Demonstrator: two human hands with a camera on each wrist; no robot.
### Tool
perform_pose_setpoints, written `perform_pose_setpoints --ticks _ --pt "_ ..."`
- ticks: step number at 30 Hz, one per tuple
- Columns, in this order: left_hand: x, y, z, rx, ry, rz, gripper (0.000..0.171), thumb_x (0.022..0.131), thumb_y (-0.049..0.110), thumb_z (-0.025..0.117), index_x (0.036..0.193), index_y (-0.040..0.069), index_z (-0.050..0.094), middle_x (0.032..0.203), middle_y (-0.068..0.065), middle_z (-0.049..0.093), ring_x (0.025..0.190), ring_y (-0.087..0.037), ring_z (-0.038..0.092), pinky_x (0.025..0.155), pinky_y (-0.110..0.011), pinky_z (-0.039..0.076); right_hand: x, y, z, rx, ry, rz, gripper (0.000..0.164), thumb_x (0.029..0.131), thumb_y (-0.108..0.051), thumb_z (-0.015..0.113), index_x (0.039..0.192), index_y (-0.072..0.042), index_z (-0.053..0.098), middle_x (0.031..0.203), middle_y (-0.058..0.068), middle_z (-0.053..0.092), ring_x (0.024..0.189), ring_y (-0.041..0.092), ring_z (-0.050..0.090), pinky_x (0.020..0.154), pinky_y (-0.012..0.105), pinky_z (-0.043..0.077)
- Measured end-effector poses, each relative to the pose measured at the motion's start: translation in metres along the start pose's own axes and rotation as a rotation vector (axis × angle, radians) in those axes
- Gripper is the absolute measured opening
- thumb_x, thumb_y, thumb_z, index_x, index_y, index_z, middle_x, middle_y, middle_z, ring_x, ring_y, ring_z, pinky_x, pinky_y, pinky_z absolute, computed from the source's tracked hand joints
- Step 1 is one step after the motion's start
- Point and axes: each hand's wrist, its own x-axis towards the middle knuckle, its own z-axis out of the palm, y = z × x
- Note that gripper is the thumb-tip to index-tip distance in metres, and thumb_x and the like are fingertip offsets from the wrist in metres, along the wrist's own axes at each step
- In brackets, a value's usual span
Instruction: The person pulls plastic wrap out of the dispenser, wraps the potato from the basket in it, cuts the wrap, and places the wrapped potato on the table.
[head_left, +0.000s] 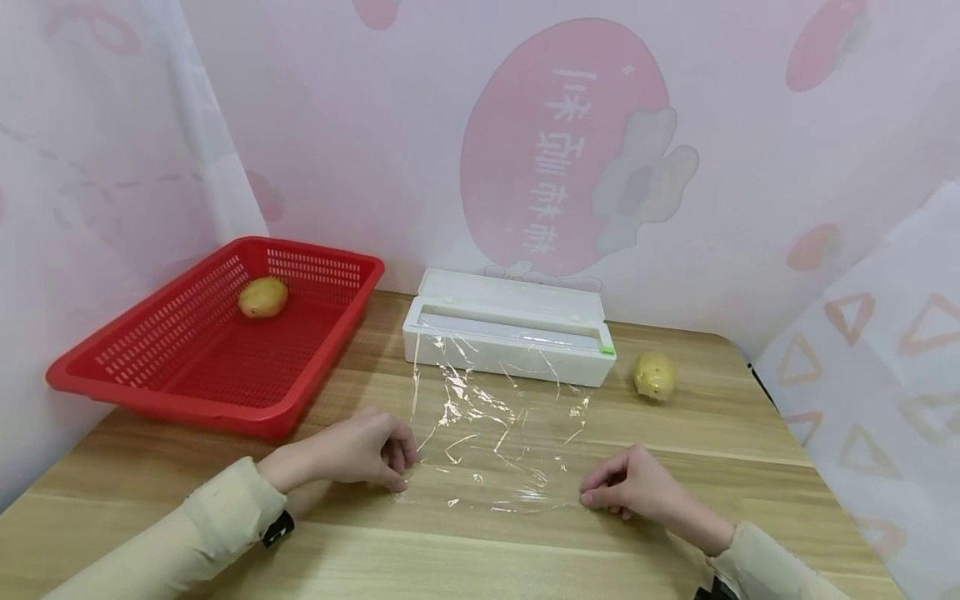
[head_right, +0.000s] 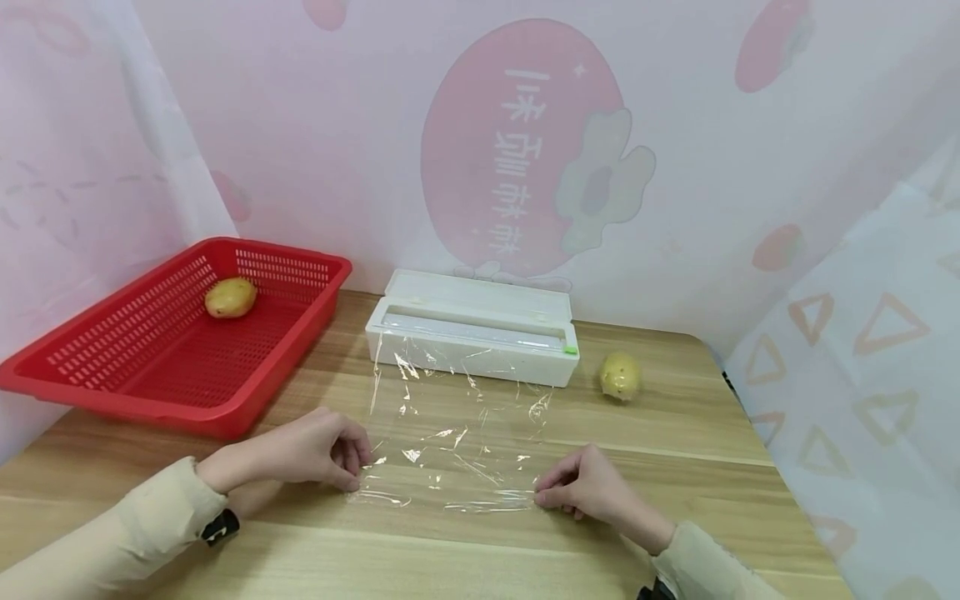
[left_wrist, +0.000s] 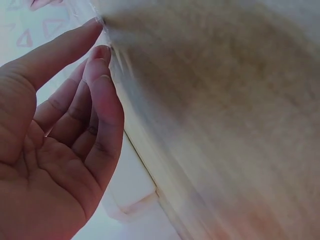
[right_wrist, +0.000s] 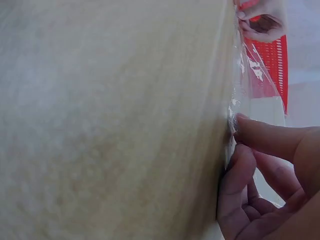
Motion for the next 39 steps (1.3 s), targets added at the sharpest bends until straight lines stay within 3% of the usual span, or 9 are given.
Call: perform_pose_setpoints --ticks 6,12,17,20,27,31,34,39 --pt "0.002 0.002 -0.005 0.009 0.008 -0.001 0.014 0.079 0.003 0.080 0.085 0.010 0.069 0.071 0.009 0.063 0.062 -0.007 0.060 0.056 -0.026 0.052 0.001 -0.001 0.001 0.001 0.009 -0.011 0.016 0.073 -0.012 0.087 0.084 -0.004 0.077 0.066 0.003 0.066 0.048 0.006 0.047 0.042 0.018 0.039" --pt "0.009 0.008 -0.014 0.070 0.071 0.041 0.005 0.087 0.010 0.076 0.085 0.014 0.072 0.073 0.011 0.063 0.067 -0.006 0.060 0.062 -0.026 0.052 0.002 -0.001 0.002 0.016 0.030 0.009 0.018 0.071 -0.010 0.088 0.084 -0.003 0.078 0.065 0.003 0.065 0.047 0.005 0.046 0.040 0.017 0.037" --pt "0.022 0.015 -0.022 0.093 0.128 0.089 0.003 0.088 0.013 0.074 0.087 0.011 0.073 0.075 0.011 0.065 0.071 -0.006 0.062 0.065 -0.026 0.053 0.001 -0.001 0.003 0.028 0.041 0.020 0.019 0.071 -0.009 0.088 0.084 -0.003 0.078 0.065 0.003 0.064 0.047 0.006 0.046 0.040 0.018 0.037" --pt "0.035 0.023 -0.032 0.094 0.153 0.076 0.006 0.091 0.015 0.072 0.093 0.010 0.074 0.078 0.009 0.067 0.072 -0.008 0.063 0.065 -0.027 0.054 0.001 -0.001 0.003 0.036 0.043 0.029 0.019 0.071 -0.010 0.089 0.085 -0.003 0.078 0.065 0.003 0.064 0.047 0.006 0.046 0.040 0.018 0.037" --pt "0.072 0.045 -0.071 0.075 0.275 0.007 0.014 0.093 0.019 0.071 0.102 0.009 0.073 0.083 0.003 0.069 0.071 -0.019 0.063 0.062 -0.033 0.053 -0.001 0.001 0.002 0.028 0.047 0.026 0.019 0.071 -0.011 0.089 0.084 -0.003 0.077 0.066 0.005 0.065 0.048 0.007 0.046 0.040 0.018 0.037" --pt "0.085 0.051 -0.099 0.056 0.331 -0.030 0.024 0.093 0.023 0.070 0.112 0.008 0.071 0.093 -0.003 0.070 0.078 -0.024 0.064 0.067 -0.037 0.054 -0.001 0.001 0.002 0.023 0.046 0.037 0.019 0.071 -0.013 0.088 0.084 -0.004 0.077 0.067 0.006 0.067 0.047 0.007 0.045 0.041 0.017 0.037" --pt "0.084 0.052 -0.123 0.036 0.380 -0.056 0.034 0.093 0.026 0.071 0.121 0.008 0.068 0.103 -0.006 0.070 0.087 -0.024 0.064 0.074 -0.038 0.054 -0.001 0.000 0.002 0.021 0.050 0.032 0.019 0.071 -0.013 0.088 0.084 -0.004 0.077 0.066 0.005 0.066 0.048 0.007 0.045 0.041 0.017 0.037" --pt "0.062 0.050 -0.163 -0.001 0.451 -0.103 0.045 0.093 0.035 0.070 0.129 0.011 0.063 0.117 -0.008 0.067 0.102 -0.022 0.061 0.086 -0.040 0.050 -0.001 -0.002 0.003 0.038 0.047 0.030 0.019 0.071 -0.011 0.088 0.084 -0.003 0.077 0.065 0.003 0.063 0.048 0.007 0.046 0.040 0.017 0.037"
